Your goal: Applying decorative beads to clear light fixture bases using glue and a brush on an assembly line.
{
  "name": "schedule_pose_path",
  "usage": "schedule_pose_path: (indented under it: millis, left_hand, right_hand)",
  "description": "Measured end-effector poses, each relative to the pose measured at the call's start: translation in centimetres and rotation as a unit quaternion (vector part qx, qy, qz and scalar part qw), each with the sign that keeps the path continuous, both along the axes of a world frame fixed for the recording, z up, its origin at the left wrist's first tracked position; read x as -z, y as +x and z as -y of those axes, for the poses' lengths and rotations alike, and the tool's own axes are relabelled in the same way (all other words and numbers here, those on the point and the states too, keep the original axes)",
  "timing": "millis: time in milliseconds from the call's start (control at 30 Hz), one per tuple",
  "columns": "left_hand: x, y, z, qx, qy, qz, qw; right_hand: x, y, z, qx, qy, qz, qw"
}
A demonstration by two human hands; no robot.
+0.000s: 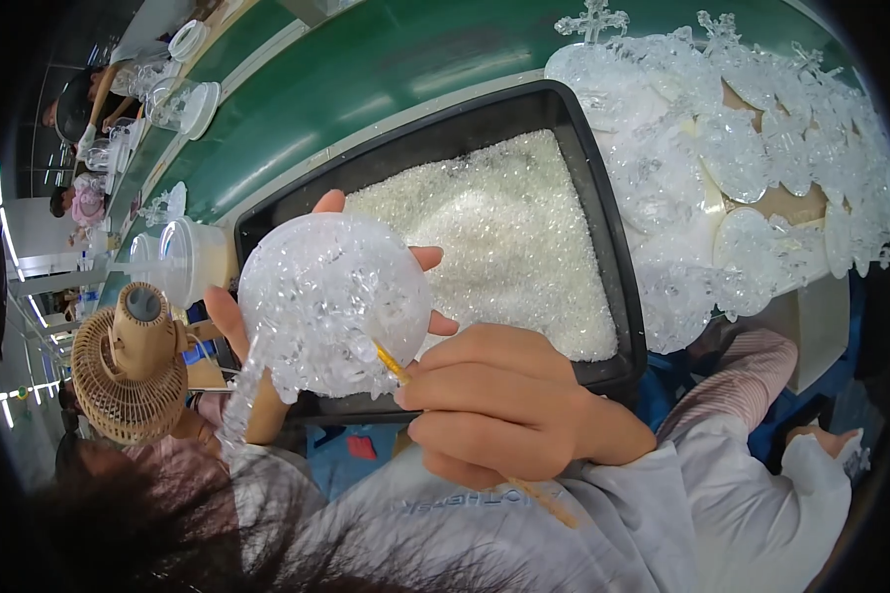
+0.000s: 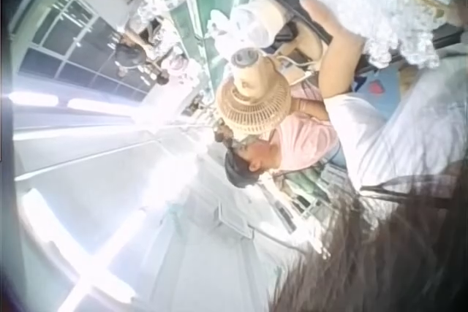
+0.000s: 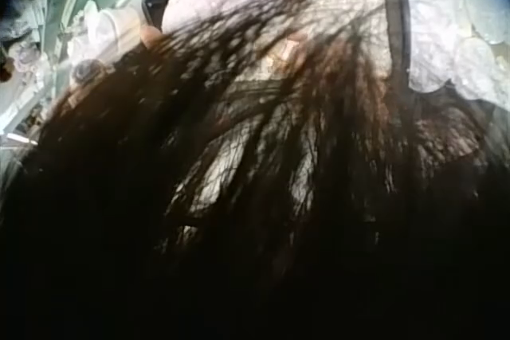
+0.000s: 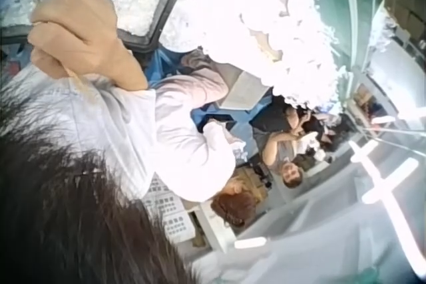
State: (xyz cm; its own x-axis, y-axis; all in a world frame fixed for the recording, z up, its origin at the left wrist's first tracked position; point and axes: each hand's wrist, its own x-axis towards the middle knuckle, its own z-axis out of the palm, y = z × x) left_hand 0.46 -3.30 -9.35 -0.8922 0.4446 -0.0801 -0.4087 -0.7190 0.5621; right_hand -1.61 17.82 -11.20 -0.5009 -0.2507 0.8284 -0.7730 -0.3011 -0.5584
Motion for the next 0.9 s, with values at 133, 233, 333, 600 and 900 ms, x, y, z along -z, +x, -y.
schedule_pose_path:
  millis: [133, 233, 333, 600, 900]
  left_hand:
    - [-0.19, 0.26, -0.02, -0.004, 0.001, 0.016, 1.0]
    - [-0.1, 0.14, 0.13, 0.001, 0.0, 0.01, 1.0]
    - [-0.09, 0.23, -0.04, -0.002, 0.035, 0.025, 0.999]
    - [0.24, 0.41, 0.01, 0.003, 0.043, 0.007, 0.999]
    - [0.15, 0.46, 0.58, 0.03, 0.045, 0.003, 0.999]
  right_hand:
    - [0.0, 0.23, -0.13, 0.005, -0.006, 0.005, 1.0]
    - [0.0, 0.21, -0.17, 0.01, -0.002, 0.008, 1.0]
    - [0.03, 0.28, -0.16, 0.024, -0.012, -0.001, 1.0]
    - [-0.05, 0.39, -0.01, 0.043, -0.016, -0.012, 0.999]
    - [-0.48, 0.46, 0.27, 0.068, -0.01, 0.0, 0.998]
